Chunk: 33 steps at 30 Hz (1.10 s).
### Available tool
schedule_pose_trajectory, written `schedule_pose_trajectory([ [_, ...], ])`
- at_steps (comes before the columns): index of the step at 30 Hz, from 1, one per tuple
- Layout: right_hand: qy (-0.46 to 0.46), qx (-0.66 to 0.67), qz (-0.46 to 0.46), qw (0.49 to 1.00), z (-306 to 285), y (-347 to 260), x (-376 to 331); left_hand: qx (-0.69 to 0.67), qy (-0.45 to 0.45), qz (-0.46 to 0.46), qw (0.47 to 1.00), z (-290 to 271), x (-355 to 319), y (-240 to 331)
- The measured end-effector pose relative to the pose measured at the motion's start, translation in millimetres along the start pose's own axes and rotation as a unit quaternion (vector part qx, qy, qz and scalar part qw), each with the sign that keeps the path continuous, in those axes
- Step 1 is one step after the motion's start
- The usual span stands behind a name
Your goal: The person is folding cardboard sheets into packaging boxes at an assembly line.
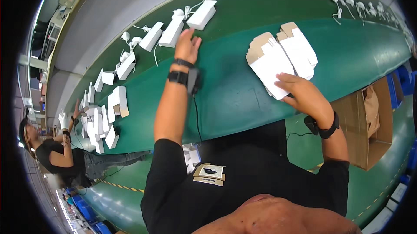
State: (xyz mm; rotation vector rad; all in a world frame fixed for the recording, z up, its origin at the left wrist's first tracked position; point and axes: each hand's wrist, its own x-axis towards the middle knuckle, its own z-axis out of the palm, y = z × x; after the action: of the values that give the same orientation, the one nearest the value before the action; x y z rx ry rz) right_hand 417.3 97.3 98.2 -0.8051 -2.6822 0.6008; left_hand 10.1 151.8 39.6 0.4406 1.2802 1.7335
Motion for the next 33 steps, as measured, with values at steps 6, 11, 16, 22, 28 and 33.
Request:
schedule_pose_trajectory([
  [6, 0.212, -0.018, -0.070, 0.975, 0.4, -34.5, 7.1, -0.077, -0.255, -0.095, 0.959, 23.5, -175.8, -14.0],
  [11, 0.249, 0.061, -0.155, 0.954, 40.1, -104.6, 10.0, -0.159, -0.351, -0.050, 0.922, 41.9, -217.7, -22.6],
  [16, 0.174, 0.323, -0.102, 0.925, 11.6, -83.9, 6.0, -0.044, -0.448, -0.071, 0.890, 26.2, -230.4, -4.9],
  [22, 0.029, 0.357, 0.077, 0.930, 14.1, -74.6, 16.1, 0.040, -0.501, -0.128, 0.855, 0.3, -242.6, -21.7],
  [28, -0.043, 0.451, 0.174, 0.875, 65.7, -104.9, 3.0, 0.044, -0.415, -0.148, 0.897, -55.6, -260.6, -24.5],
  [33, 0.149, 0.523, 0.157, 0.824, 128.7, -148.9, 30.9, 0.129, -0.408, -0.060, 0.902, -113.4, -233.5, -22.2],
])
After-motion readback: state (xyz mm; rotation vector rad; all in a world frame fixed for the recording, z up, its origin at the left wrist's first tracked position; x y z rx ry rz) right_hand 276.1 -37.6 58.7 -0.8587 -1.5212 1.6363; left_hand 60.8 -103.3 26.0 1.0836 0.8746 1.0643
